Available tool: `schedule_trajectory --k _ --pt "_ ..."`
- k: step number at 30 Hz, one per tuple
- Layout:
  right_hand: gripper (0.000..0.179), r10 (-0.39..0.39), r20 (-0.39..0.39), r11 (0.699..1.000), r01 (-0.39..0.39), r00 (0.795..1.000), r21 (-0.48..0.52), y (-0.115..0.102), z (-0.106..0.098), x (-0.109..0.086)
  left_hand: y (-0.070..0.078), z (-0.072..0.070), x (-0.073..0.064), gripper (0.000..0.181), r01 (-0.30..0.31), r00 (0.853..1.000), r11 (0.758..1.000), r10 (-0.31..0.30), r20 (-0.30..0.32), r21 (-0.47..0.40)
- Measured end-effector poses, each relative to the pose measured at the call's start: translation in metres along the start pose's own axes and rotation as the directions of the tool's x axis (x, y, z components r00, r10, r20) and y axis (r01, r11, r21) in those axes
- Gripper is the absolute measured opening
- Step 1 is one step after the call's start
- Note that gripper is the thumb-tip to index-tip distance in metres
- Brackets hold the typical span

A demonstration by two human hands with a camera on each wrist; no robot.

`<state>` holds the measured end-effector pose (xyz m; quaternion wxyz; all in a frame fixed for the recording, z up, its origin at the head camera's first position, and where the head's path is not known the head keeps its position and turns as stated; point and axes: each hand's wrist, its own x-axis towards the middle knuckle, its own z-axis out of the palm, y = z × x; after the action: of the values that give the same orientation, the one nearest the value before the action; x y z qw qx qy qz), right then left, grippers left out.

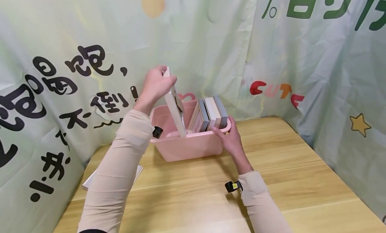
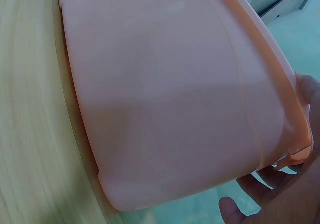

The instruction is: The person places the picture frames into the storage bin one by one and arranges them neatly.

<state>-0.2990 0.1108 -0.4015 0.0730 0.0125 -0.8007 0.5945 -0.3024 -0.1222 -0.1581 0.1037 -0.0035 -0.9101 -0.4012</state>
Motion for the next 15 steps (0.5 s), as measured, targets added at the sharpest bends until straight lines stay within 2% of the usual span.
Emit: schedule_trajectory --k 9,15 --pt "0.099 0.008 0.005 1.000 -0.008 1.000 0.003 0.003 0.000 -0.002 -0.010 0.009 0.011 0.069 0.026 1.000 1.000 -0.026 -0.010 -0.003" --pt "0.099 0.002 0.003 1.000 -0.002 1.000 0.007 0.000 -0.001 -0.001 -0.012 0.014 0.018 0.069 0.015 1.000 1.000 -0.014 -0.022 0.018"
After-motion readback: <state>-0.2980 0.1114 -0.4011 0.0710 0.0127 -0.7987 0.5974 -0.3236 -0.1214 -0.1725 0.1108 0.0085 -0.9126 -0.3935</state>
